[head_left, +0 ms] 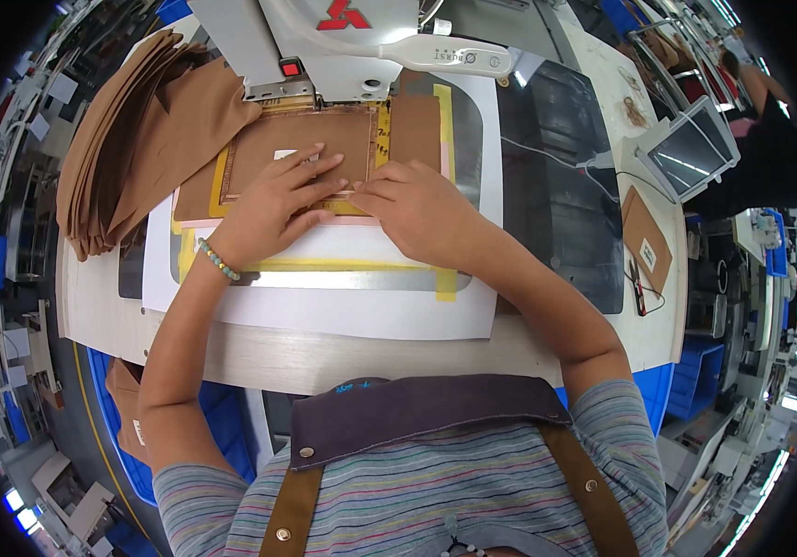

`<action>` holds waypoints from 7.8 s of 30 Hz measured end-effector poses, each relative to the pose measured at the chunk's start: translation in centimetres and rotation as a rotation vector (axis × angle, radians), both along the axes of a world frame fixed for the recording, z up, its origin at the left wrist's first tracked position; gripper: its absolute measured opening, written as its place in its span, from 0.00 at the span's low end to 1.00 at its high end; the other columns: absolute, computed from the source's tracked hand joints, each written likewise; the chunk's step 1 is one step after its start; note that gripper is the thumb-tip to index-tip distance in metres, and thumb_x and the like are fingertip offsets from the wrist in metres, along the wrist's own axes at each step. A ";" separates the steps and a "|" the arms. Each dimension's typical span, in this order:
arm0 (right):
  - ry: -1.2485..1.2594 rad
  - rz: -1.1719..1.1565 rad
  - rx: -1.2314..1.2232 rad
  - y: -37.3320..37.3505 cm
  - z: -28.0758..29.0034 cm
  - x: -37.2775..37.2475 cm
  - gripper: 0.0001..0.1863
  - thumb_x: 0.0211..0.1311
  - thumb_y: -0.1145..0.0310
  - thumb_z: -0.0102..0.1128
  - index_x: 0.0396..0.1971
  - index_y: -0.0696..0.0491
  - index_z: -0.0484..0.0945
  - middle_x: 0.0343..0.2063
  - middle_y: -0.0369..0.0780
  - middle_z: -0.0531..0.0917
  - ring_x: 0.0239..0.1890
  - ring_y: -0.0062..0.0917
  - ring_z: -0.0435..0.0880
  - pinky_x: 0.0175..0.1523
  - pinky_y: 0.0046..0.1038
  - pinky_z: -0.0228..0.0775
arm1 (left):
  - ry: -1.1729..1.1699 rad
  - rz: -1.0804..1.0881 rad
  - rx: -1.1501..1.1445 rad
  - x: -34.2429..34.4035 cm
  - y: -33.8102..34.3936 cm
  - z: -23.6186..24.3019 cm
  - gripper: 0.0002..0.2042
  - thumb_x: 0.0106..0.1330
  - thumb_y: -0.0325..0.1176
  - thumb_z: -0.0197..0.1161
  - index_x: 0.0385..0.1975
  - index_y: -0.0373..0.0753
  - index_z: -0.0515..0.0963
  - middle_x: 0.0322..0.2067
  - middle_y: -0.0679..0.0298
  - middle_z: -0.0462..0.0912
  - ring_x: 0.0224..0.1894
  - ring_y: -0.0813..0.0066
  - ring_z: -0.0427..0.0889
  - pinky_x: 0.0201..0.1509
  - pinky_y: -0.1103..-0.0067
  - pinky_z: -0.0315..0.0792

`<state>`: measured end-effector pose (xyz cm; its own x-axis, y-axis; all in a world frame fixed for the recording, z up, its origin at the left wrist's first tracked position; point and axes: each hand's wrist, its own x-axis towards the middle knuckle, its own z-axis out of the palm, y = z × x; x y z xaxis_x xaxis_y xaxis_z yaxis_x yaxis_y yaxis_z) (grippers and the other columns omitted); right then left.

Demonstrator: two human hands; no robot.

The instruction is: Sewing pieces of a brown leather bag component using an industrial sewing machine.

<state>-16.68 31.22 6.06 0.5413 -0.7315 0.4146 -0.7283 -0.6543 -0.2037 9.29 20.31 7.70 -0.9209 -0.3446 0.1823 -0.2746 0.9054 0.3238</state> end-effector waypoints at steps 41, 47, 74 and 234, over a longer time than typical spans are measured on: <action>-0.021 -0.098 -0.010 -3.6 -1.2 -2.6 0.23 0.63 0.62 0.71 0.56 0.53 0.84 0.58 0.44 0.83 0.64 0.39 0.76 0.66 0.42 0.71 | 0.044 0.014 -0.055 -4.9 -6.3 -1.1 0.24 0.75 0.46 0.68 0.66 0.41 0.82 0.71 0.58 0.78 0.71 0.52 0.73 0.77 0.61 0.66; -0.096 -0.103 0.135 -1.9 0.6 -5.3 0.20 0.68 0.63 0.69 0.55 0.56 0.87 0.66 0.47 0.80 0.72 0.41 0.72 0.75 0.43 0.67 | 0.011 0.089 -0.048 -5.0 -7.0 -1.6 0.23 0.77 0.45 0.65 0.66 0.40 0.82 0.68 0.55 0.80 0.62 0.48 0.78 0.72 0.62 0.70; -0.092 -0.105 0.097 0.6 2.1 -4.8 0.18 0.71 0.65 0.66 0.58 0.51 0.87 0.64 0.41 0.83 0.71 0.35 0.74 0.72 0.43 0.66 | 0.025 0.786 -0.106 16.6 -15.7 -5.7 0.31 0.84 0.51 0.49 0.80 0.40 0.66 0.80 0.55 0.65 0.82 0.52 0.60 0.87 0.63 0.52; 0.216 -0.267 0.214 -9.0 0.9 -20.1 0.09 0.65 0.66 0.67 0.31 0.57 0.87 0.28 0.41 0.87 0.36 0.35 0.85 0.43 0.38 0.76 | -0.096 0.347 -0.238 -6.4 -0.6 -3.9 0.31 0.82 0.53 0.54 0.72 0.34 0.74 0.78 0.43 0.63 0.83 0.46 0.54 0.83 0.57 0.48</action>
<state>-36.79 22.17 6.99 0.3784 -0.9157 0.1352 -0.9079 -0.3957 -0.1384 2.93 19.75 3.75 -0.7746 -0.5956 0.2127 -0.5948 0.8004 0.0753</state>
